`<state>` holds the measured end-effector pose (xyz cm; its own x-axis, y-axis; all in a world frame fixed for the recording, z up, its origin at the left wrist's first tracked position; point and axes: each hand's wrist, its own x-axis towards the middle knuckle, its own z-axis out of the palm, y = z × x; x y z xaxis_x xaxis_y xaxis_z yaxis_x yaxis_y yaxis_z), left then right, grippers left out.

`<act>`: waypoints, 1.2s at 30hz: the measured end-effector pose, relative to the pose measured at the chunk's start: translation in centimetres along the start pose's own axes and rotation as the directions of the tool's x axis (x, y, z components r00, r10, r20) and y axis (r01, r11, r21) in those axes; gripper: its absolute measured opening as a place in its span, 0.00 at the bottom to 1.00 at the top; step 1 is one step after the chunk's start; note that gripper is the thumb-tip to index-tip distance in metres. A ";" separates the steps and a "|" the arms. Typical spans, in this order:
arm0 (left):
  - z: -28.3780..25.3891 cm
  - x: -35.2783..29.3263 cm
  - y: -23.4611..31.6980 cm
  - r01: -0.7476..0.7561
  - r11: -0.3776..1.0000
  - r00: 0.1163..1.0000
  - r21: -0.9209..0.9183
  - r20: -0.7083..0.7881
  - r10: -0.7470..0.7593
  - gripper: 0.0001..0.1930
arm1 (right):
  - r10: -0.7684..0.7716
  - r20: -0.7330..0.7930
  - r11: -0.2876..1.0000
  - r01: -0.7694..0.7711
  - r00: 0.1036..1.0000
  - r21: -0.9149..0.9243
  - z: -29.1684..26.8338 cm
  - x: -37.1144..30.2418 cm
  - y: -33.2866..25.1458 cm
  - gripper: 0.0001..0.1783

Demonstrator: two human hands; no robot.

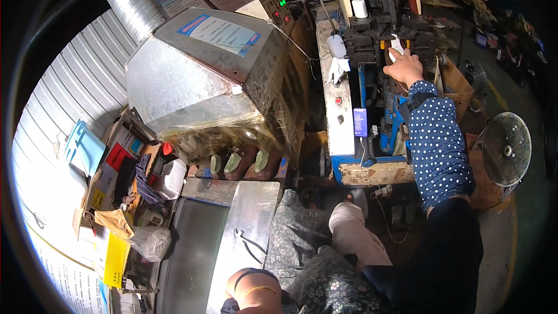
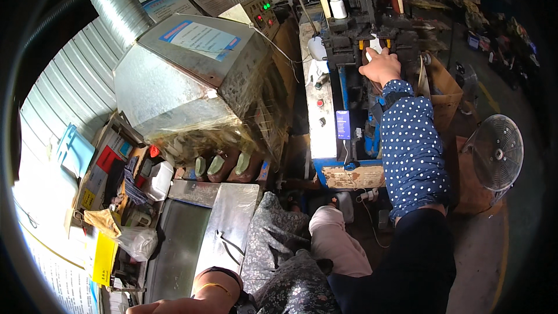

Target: Applying soles or components to shoes on a manufacturing assembly line.

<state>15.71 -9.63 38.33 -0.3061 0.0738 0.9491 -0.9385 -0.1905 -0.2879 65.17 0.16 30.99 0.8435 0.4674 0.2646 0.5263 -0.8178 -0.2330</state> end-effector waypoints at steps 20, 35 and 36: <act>-1.5 -2.5 4.4 0.038 0.960 0.994 0.277 0.090 -0.065 0.14 | -0.048 0.072 0.998 0.045 0.996 0.045 -2.8 1.7 0.0 0.47; -2.0 -1.8 3.6 0.100 0.991 0.987 0.086 0.119 -0.110 0.16 | -0.041 0.041 0.999 0.040 0.998 0.037 -2.3 1.6 0.3 0.45; -2.6 -1.7 3.9 0.137 0.989 0.980 0.060 0.140 -0.144 0.16 | -0.028 0.041 0.999 0.026 0.999 0.036 -2.3 1.5 0.3 0.45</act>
<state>12.13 -7.92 35.25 -0.1425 -0.0373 0.9891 -0.9602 -0.2373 -0.1473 66.30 -0.17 33.45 0.8323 0.5031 0.2326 0.5517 -0.7926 -0.2598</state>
